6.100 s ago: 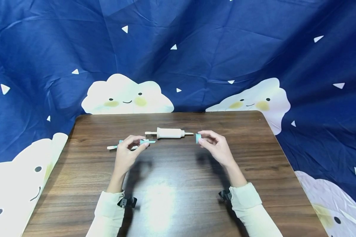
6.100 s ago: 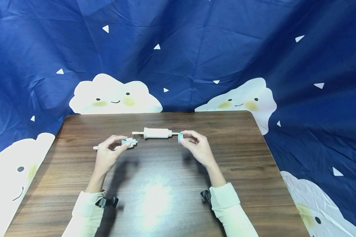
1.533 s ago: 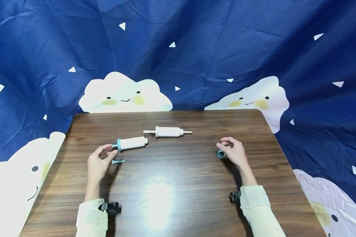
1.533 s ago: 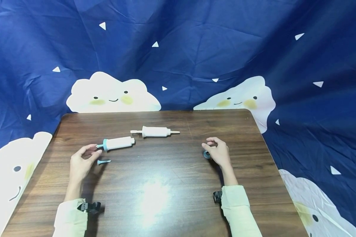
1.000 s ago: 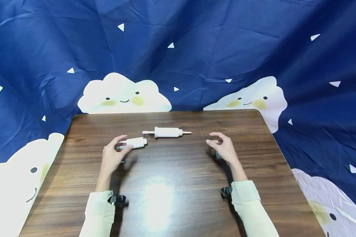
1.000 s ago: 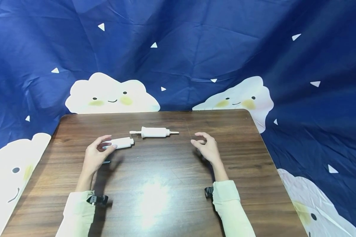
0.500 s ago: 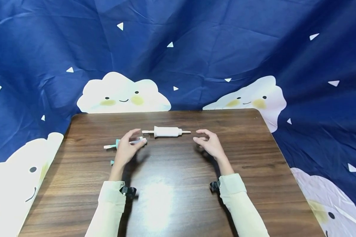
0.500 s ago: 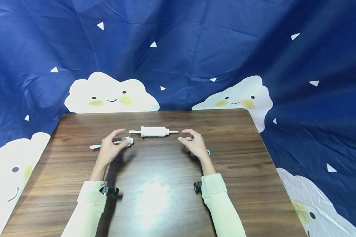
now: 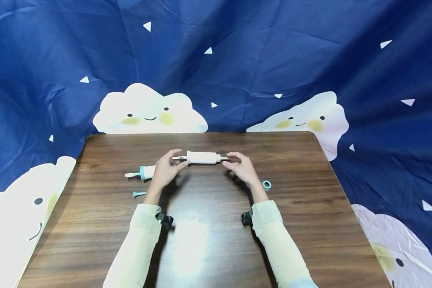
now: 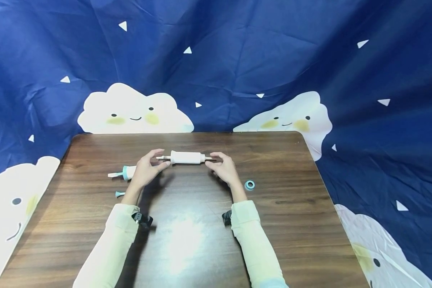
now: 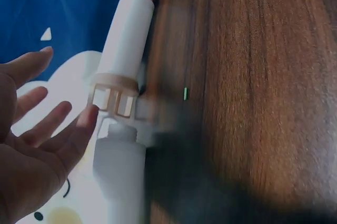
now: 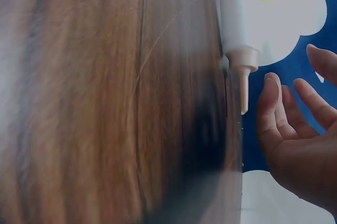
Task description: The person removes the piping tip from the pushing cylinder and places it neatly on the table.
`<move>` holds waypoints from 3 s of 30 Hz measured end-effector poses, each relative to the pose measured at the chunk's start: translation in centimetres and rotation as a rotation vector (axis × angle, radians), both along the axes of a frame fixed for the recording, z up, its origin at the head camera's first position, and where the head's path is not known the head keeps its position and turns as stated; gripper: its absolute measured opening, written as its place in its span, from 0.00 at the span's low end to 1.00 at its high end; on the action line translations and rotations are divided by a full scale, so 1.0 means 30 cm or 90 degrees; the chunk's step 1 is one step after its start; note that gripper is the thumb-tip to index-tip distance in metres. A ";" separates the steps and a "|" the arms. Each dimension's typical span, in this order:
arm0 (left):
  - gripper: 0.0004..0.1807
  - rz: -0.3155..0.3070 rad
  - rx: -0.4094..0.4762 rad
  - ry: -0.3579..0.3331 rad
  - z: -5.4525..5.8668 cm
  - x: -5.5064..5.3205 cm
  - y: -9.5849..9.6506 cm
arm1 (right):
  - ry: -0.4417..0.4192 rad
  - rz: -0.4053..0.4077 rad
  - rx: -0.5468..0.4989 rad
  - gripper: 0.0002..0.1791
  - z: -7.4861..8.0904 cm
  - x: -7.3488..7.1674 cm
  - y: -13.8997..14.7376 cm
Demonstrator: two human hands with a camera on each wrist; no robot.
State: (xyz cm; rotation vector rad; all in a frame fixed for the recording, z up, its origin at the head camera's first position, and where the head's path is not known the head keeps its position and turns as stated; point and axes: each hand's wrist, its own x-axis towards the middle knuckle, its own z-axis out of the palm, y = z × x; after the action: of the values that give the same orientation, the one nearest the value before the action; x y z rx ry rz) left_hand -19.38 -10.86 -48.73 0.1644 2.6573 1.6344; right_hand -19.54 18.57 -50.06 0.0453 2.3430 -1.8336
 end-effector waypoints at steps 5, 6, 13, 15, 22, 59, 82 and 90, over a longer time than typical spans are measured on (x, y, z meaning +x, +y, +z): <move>0.30 -0.014 -0.071 -0.020 -0.003 -0.025 0.022 | -0.010 0.000 0.035 0.29 -0.021 -0.036 -0.019; 0.30 -0.018 -0.086 -0.018 -0.003 -0.030 0.025 | -0.009 -0.002 0.040 0.29 -0.026 -0.042 -0.023; 0.32 -0.025 -0.137 -0.013 0.003 -0.061 0.055 | 0.000 0.010 0.086 0.29 -0.052 -0.072 -0.046; 0.33 -0.023 -0.145 -0.021 0.001 -0.066 0.061 | -0.005 0.025 0.099 0.30 -0.057 -0.077 -0.055; 0.35 -0.016 -0.164 -0.042 -0.001 -0.083 0.079 | -0.014 0.042 0.112 0.30 -0.057 -0.091 -0.085; 0.29 -0.024 -0.134 -0.091 -0.051 -0.099 0.140 | -0.056 -0.031 -0.052 0.16 -0.115 -0.110 -0.098; 0.25 -0.034 -0.113 0.072 0.031 -0.055 0.138 | -0.005 -0.017 -0.168 0.17 -0.008 -0.064 -0.040; 0.24 -0.106 -0.082 0.129 0.103 -0.010 0.089 | 0.018 0.011 -0.141 0.17 0.091 -0.022 -0.018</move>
State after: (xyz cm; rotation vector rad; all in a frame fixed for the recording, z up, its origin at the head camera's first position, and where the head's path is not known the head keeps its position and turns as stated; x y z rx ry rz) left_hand -19.68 -8.20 -45.63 0.5602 2.7929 1.4630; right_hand -20.21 18.04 -47.33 -0.0296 2.1347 -2.0858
